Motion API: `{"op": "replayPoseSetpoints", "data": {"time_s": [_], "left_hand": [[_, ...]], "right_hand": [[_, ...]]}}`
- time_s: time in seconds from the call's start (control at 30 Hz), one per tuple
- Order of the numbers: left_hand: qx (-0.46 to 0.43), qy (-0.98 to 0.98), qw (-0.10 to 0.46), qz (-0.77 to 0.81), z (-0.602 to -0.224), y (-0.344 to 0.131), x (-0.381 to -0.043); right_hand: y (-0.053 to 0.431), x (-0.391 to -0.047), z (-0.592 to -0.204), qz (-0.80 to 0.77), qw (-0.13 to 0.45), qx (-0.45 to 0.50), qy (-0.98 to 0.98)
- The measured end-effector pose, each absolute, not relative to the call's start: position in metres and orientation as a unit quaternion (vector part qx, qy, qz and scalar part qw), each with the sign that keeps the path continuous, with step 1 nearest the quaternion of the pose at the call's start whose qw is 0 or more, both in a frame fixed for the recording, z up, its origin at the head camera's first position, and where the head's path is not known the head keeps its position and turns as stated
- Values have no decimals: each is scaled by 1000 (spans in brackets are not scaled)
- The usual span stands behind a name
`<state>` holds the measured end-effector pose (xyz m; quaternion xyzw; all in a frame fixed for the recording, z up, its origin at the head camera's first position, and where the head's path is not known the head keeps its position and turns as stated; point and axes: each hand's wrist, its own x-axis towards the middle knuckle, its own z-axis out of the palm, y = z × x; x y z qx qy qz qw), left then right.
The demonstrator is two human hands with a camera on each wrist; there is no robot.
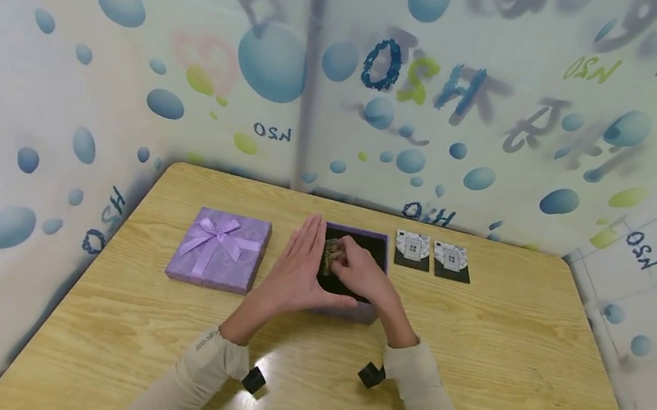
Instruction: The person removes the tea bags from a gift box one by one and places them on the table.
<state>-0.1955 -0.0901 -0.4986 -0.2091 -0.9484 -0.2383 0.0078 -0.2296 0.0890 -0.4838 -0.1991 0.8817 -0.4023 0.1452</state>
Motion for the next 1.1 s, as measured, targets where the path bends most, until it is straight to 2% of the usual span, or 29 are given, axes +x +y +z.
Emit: {"op": "replayPoseSetpoints", "data": {"time_s": [0.47, 1.1], "left_hand": [[-206, -949, 5, -237, -497, -89, -197], [-196, -951, 5, -238, -501, -89, -194]], "right_hand": [[109, -232, -464, -495, 161, -202, 830], [152, -234, -441, -513, 136, -142, 836]]}}
